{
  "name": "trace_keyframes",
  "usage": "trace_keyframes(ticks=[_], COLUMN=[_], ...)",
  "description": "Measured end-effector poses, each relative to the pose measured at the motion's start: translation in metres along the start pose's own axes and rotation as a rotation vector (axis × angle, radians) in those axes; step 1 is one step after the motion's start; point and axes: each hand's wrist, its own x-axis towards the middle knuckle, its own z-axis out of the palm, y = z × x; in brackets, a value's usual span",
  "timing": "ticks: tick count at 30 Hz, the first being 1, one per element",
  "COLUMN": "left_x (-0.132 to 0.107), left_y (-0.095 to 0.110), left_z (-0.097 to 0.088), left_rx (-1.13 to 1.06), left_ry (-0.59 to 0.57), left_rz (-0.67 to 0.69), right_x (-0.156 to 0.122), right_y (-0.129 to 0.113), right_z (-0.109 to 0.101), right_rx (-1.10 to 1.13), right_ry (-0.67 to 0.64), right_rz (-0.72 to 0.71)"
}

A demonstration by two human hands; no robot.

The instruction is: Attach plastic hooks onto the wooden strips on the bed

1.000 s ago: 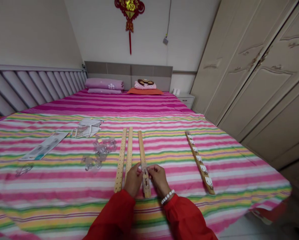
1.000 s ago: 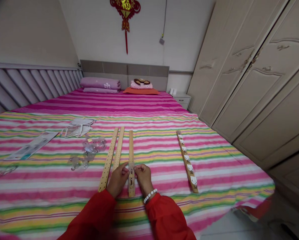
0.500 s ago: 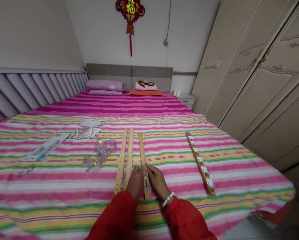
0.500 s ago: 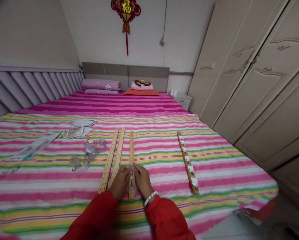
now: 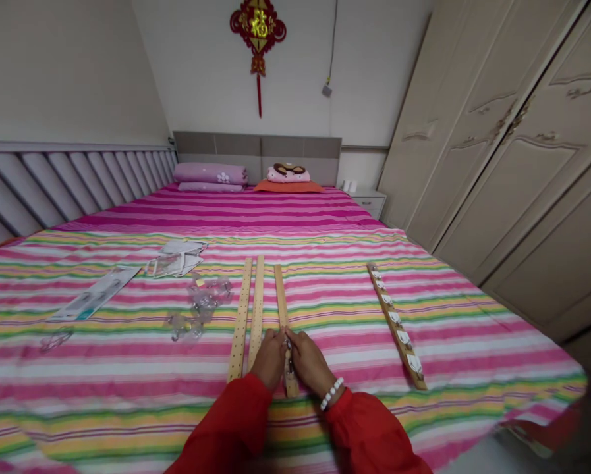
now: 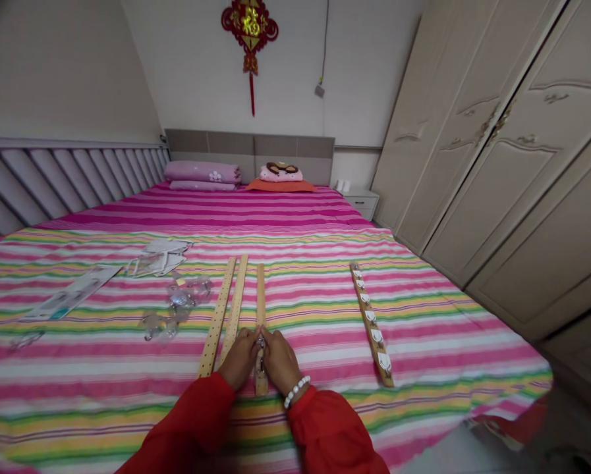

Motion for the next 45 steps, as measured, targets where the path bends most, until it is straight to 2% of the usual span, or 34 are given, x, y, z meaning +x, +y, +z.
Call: trace_keyframes(ticks=[4, 7, 12, 15, 21, 27, 33, 39, 42, 45], left_x=[0.004, 0.007, 0.009, 0.01, 0.011, 0.013, 0.015, 0.01, 0.004, -0.007], left_y=[-0.003, -0.003, -0.002, -0.001, -0.004, -0.01, -0.009, -0.004, -0.002, -0.01], left_z=[-0.002, -0.003, -0.005, -0.007, -0.01, -0.007, -0.011, -0.007, -0.014, -0.038], left_rx=[-0.011, -0.043, -0.051, -0.034, -0.046, -0.166, -0.234, -0.243, -0.274, -0.275], left_ry=[0.008, 0.02, -0.011, -0.021, -0.043, -0.005, -0.1, -0.09, -0.027, 0.201], left_rz=[-0.021, -0.05, -0.072, -0.077, -0.016, -0.141, -0.088, -0.112, -0.127, -0.077], right_x=[-0.002, -0.004, -0.014, -0.02, -0.023, -0.028, -0.033, -0.036, -0.038, -0.039], right_y=[0.007, 0.015, 0.023, 0.02, 0.01, 0.008, 0.008, 0.011, 0.012, 0.014], right_z=[0.004, 0.008, 0.017, 0.02, 0.017, 0.017, 0.014, 0.014, 0.015, 0.014], right_rx=[0.103, 0.28, 0.538, 0.562, 0.636, 0.758, 0.831, 0.857, 0.888, 0.939], right_ry=[0.068, 0.154, 0.274, 0.327, 0.281, 0.239, 0.218, 0.235, 0.255, 0.25], right_rz=[-0.02, -0.013, 0.173, 0.183, 0.191, 0.263, 0.267, 0.292, 0.306, 0.331])
